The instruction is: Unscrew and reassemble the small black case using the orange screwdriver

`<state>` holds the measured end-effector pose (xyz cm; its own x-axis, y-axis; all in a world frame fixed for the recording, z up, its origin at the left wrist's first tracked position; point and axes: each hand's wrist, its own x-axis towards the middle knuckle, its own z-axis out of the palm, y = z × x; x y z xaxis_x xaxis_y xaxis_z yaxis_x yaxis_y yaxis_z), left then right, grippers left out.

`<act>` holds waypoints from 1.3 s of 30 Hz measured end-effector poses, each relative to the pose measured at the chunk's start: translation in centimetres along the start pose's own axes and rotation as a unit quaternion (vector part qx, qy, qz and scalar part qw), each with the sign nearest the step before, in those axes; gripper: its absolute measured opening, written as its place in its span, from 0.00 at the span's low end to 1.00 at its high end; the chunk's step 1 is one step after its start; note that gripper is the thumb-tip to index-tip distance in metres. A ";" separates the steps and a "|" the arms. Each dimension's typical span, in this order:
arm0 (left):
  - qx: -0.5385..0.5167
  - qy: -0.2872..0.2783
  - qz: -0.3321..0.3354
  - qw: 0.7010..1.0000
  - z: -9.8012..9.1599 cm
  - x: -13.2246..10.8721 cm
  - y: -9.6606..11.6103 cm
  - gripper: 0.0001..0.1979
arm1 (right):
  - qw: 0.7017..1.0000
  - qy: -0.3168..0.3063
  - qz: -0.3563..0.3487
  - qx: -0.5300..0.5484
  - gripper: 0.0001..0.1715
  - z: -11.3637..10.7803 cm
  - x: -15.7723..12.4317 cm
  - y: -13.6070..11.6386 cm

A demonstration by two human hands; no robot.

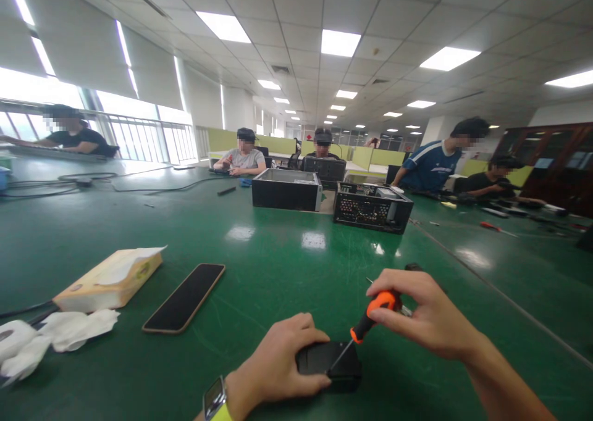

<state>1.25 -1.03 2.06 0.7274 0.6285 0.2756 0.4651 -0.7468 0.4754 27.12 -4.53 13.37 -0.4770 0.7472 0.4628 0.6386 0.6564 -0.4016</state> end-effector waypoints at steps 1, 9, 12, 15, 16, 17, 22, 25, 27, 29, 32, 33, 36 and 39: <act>0.001 -0.001 0.000 1.000 0.0 0.0 0.0 0.22 | 1.000 -0.003 0.002 0.002 0.10 0.1 0.1 0.0; -0.001 0.002 0.002 1.000 -0.2 -0.1 0.2 0.21 | 1.000 -0.019 0.011 -0.002 0.09 0.2 0.2 -0.2; 0.001 0.002 0.002 1.000 -0.2 -0.1 0.1 0.21 | 0.999 -0.040 -0.012 0.015 0.08 0.1 0.0 -0.6; 0.004 -0.001 0.002 1.000 -0.1 0.0 0.1 0.21 | 0.998 -0.037 -0.039 0.014 0.11 0.2 -0.3 -1.1; 0.005 -0.001 0.001 1.000 0.0 0.0 0.1 0.21 | 0.999 -0.031 -0.041 -0.001 0.11 0.3 -0.4 -1.2; 0.006 -0.002 0.001 1.000 0.0 0.0 0.1 0.21 | 0.999 -0.025 -0.042 -0.017 0.10 0.3 -0.5 -1.4; 0.010 -0.002 0.002 1.000 -0.2 0.1 0.3 0.21 | 0.997 -0.044 -0.061 -0.015 0.12 -0.1 -0.7 -1.9; 0.011 -0.002 -0.002 1.000 -0.2 0.1 0.4 0.21 | 0.997 -0.050 -0.058 -0.019 0.11 -0.5 -0.8 -2.0; 0.011 -0.003 -0.003 1.000 -0.2 0.1 0.3 0.21 | 0.997 -0.043 -0.042 -0.038 0.10 -0.5 -0.7 -1.9; 0.011 -0.004 -0.002 1.000 -0.2 0.1 0.3 0.21 | 0.997 -0.047 -0.041 -0.037 0.11 -0.5 -0.7 -1.7; 0.012 -0.005 -0.002 1.000 -0.2 0.1 0.3 0.21 | 0.997 -0.052 -0.041 -0.029 0.13 -0.5 -0.7 -1.7; 0.013 -0.004 -0.001 1.000 -0.2 0.1 0.3 0.21 | 0.998 -0.049 -0.035 -0.033 0.12 -0.6 -0.7 -1.7; 0.012 -0.002 0.002 1.000 -0.2 0.2 0.2 0.21 | 0.998 -0.051 -0.035 -0.032 0.12 -0.6 -0.7 -1.7; 0.011 -0.001 0.003 1.000 -0.1 0.2 0.2 0.21 | 0.997 -0.054 -0.037 -0.036 0.12 -0.6 -0.7 -1.7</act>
<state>1.37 -1.02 2.29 0.7315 0.6231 0.2769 0.4711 -0.7555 0.4553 26.71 -6.22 14.21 -0.5844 0.7064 0.3994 0.6391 0.7039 -0.3099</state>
